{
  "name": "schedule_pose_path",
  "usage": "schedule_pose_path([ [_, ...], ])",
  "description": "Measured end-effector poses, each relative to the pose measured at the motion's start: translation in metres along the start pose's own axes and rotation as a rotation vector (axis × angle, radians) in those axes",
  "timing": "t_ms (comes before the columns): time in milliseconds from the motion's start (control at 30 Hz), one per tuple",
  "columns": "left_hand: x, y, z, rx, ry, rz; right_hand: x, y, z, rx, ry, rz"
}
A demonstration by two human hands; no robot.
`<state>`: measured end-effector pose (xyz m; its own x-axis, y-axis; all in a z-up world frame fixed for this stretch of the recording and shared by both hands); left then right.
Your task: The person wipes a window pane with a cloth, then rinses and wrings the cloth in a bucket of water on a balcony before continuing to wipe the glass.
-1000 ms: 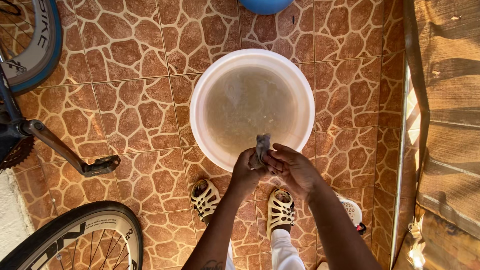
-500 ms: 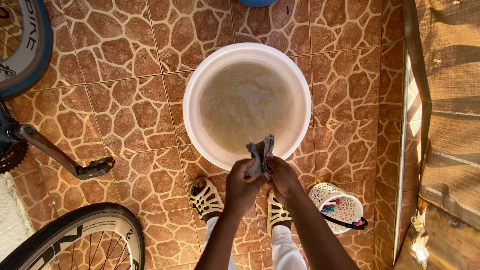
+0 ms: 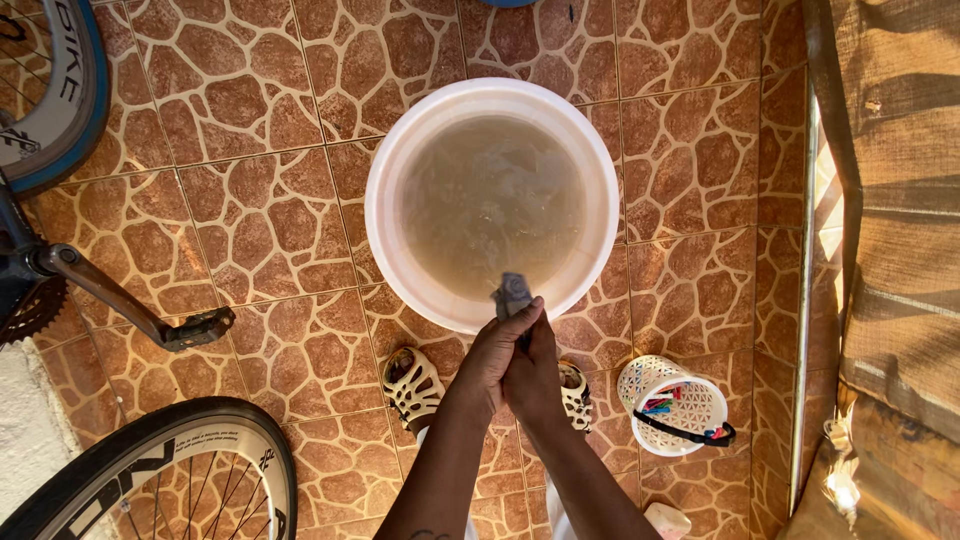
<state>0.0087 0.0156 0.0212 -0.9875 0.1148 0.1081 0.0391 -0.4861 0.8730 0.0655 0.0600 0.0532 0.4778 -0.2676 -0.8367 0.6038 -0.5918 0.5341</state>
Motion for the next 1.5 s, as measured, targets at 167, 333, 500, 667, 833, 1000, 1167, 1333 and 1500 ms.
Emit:
schedule_pose_path([
  [167, 0.007, 0.003, 0.001, 0.019, -0.137, -0.055, -0.026, 0.016, -0.026, -0.172, -0.209, 0.270],
  [333, 0.037, 0.014, -0.008, -0.164, -0.122, -0.088, -0.074, 0.008, -0.076, -0.069, 0.523, -0.128],
  [500, 0.060, 0.038, 0.016, -0.410, -0.288, -0.221, -0.095, -0.034, -0.071, -0.404, 1.155, -0.783],
  [667, 0.085, 0.046, 0.028, -0.284, -0.892, -0.177, -0.111, -0.056, -0.066, -0.671, 1.128, -0.805],
  [833, 0.110, 0.054, 0.038, -0.134, -1.590, 0.131, -0.104, -0.057, -0.050, -0.685, 1.013, -0.338],
  [1000, 0.122, 0.050, 0.036, -0.030, -2.193, 0.434, -0.081, -0.064, -0.032, -0.654, 0.860, -0.043],
  [1167, 0.129, 0.046, 0.016, -0.153, -2.311, 1.106, -0.049, -0.075, -0.018, -0.691, 0.260, 0.303],
  [1333, 0.109, 0.043, 0.016, -0.105, -2.320, 1.348, -0.048, -0.069, -0.037, -0.618, 0.170, 0.580],
  [1500, 0.081, 0.069, 0.014, 0.036, -1.983, 1.227, -0.080, -0.018, -0.050, -0.350, 0.124, 0.496],
])
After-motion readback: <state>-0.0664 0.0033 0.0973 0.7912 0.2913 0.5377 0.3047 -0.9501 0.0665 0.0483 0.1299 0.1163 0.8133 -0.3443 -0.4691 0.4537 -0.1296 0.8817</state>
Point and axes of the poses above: each hand's wrist, its own y-axis away from the middle knuckle, its own z-axis out of the palm, x = y × z, the point moved 2 cm from there along -y, towards the middle knuckle, and after that the axes turned 5 degrees about -x, right-handed, at the moved point
